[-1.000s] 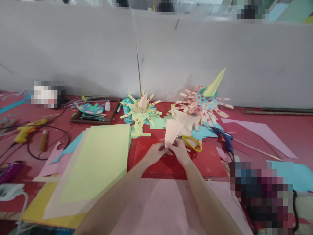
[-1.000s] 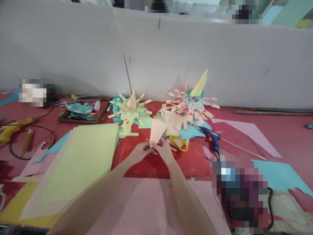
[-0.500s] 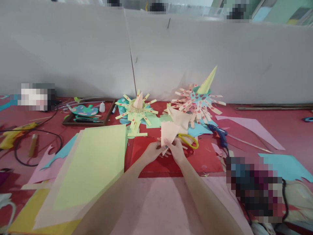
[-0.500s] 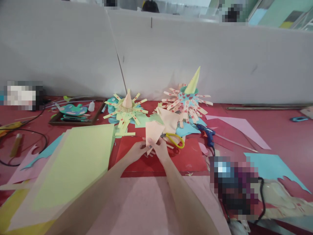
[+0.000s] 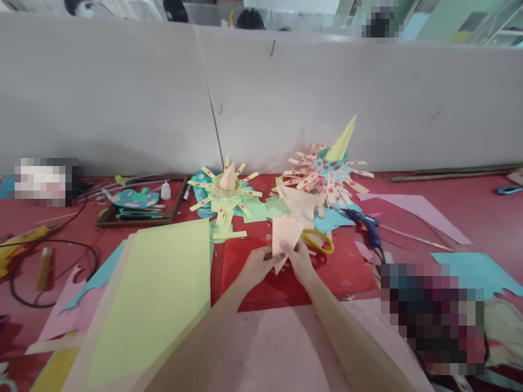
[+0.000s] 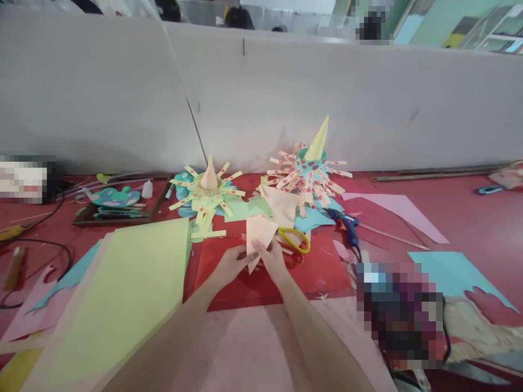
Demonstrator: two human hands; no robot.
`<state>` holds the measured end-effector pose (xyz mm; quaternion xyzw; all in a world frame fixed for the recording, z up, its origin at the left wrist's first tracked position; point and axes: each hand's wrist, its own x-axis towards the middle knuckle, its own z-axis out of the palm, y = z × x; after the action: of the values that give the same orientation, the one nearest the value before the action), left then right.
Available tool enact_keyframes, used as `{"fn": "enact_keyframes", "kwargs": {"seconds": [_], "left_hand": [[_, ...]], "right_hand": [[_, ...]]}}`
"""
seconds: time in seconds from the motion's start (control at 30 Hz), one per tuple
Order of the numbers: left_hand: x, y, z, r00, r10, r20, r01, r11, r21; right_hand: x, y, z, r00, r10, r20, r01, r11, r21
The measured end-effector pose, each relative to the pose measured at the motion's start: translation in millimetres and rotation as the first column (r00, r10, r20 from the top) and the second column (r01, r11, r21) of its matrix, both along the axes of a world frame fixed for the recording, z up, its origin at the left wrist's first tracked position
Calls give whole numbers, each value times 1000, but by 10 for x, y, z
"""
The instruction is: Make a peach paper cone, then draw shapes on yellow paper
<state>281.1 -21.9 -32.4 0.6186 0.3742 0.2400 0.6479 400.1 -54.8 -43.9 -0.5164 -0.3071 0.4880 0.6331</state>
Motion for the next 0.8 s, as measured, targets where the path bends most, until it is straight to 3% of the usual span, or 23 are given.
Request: {"fn": "enact_keyframes", "kwargs": {"seconds": [0.13, 0.37, 0.57, 0.8], "left_hand": [[2, 1, 3, 999, -5, 34, 7, 999, -54], [-7, 34, -49, 998, 55, 23, -56, 998, 15], [20, -3, -59, 994, 113, 7, -113, 993, 42], [11, 11, -65, 983, 177, 44, -178, 983, 33]], "right_hand": [[12, 2, -34, 998, -69, -7, 69, 997, 22], [-23, 4, -68, 993, 75, -96, -67, 994, 82], [3, 23, -119, 996, -55, -76, 61, 994, 88], [10, 26, -131, 1000, -9, -17, 10, 998, 57]]}}
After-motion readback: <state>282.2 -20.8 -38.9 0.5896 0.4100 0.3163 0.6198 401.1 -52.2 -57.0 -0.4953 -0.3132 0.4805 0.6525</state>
